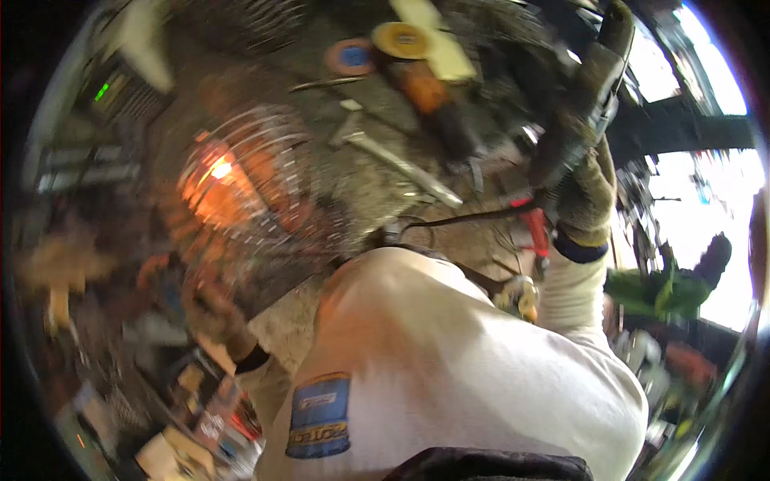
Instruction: The person uses a welding tool to join metal rods together into a curved cage-like frame on a workbench. The person positions a metal rod, uses a tool to apply heat and join the metal, and adjusts the frame by hand throughout the process.
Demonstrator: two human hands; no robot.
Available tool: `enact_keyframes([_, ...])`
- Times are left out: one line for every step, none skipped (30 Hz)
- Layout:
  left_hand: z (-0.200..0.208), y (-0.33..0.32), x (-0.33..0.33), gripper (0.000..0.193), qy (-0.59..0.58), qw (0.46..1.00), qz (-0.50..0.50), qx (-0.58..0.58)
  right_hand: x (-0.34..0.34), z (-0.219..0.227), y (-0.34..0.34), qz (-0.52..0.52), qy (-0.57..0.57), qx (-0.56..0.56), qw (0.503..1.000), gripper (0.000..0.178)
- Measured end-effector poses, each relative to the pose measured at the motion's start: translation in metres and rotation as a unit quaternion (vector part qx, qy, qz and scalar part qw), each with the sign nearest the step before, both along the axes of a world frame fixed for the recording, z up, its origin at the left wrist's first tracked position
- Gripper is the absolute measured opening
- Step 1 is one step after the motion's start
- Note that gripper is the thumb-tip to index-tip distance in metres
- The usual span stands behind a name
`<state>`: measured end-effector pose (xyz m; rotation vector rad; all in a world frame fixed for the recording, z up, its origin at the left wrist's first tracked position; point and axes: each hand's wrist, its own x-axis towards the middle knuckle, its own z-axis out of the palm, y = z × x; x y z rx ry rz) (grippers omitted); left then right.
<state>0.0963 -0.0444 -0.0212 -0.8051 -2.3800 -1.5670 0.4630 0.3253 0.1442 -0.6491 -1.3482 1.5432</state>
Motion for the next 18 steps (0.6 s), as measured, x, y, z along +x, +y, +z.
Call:
enact_keyframes([0.002,-0.003,0.0,0.036,0.009,0.998,0.028,-0.052,0.01,0.01,-0.005,-0.014,0.009,0.02,1.0,0.053])
enact_keyframes([0.004,0.004,-0.002,0.035,0.126,0.978,0.082,-0.145,0.02,0.018,-0.012,-0.031,0.018,0.04,0.999,0.049])
enact_keyframes([0.009,0.008,-0.001,0.035,0.125,0.981,0.053,-0.136,0.031,0.025,-0.016,-0.06,0.012,0.046,0.997,0.049])
enact_keyframes([0.013,0.009,-0.002,0.033,0.139,0.976,0.052,-0.161,0.039,0.028,-0.019,-0.123,0.008,0.068,0.99,0.043])
enact_keyframes([0.015,0.013,-0.002,0.03,0.153,0.969,0.052,-0.186,0.049,0.031,-0.022,-0.183,0.003,0.091,0.979,0.037])
enact_keyframes([0.02,0.015,0.0,0.03,0.157,0.97,0.04,-0.181,0.059,0.029,-0.022,-0.196,0.003,0.093,0.976,0.037])
enact_keyframes([0.023,0.018,0.003,0.028,0.199,0.963,0.039,-0.18,0.07,0.024,-0.02,-0.252,-0.03,0.102,0.962,0.043])
enact_keyframes([0.025,0.021,0.006,0.026,0.239,0.954,0.036,-0.178,0.076,0.02,-0.018,-0.314,-0.041,0.118,0.941,0.041])
enact_keyframes([0.025,0.026,0.009,0.024,0.146,0.981,0.023,-0.124,0.081,0.017,-0.014,-0.373,-0.055,0.132,0.917,0.039])
enact_keyframes([0.024,0.025,0.008,0.024,0.148,0.981,0.015,-0.122,0.089,0.011,-0.008,-0.382,-0.055,0.132,0.913,0.039])
enact_keyframes([0.022,0.021,0.006,0.023,0.159,0.979,0.011,-0.124,0.095,0.005,0.0,-0.416,-0.044,0.115,0.901,0.033])
enact_keyframes([0.018,0.019,0.004,0.022,0.169,0.978,0.008,-0.126,0.102,-0.002,0.011,-0.448,-0.033,0.098,0.888,0.028])
enact_keyframes([0.014,0.018,0.002,0.022,0.17,0.978,0.008,-0.124,0.112,-0.015,0.027,-0.448,-0.031,0.099,0.888,0.028])
enact_keyframes([0.013,0.02,0.001,0.022,0.177,0.975,0.009,-0.131,0.131,-0.028,0.044,-0.516,-0.203,0.183,0.812,0.03])
enact_keyframes([0.014,0.016,0.0,0.022,0.188,0.971,0.022,-0.144,0.135,-0.037,0.064,-0.529,-0.282,0.22,0.77,0.031])
enact_keyframes([0.013,0.012,0.0,0.022,0.191,0.97,0.033,-0.146,0.134,-0.044,0.081,-0.544,-0.355,0.257,0.715,0.032])
enact_keyframes([0.01,0.013,0.0,0.022,0.228,0.963,0.017,-0.142,0.131,-0.05,0.1,-0.56,-0.321,0.252,0.721,0.036])
enact_keyframes([0.01,0.012,-0.001,0.023,0.267,0.953,0.004,-0.143,0.116,-0.057,0.11,-0.571,-0.286,0.243,0.73,0.04])
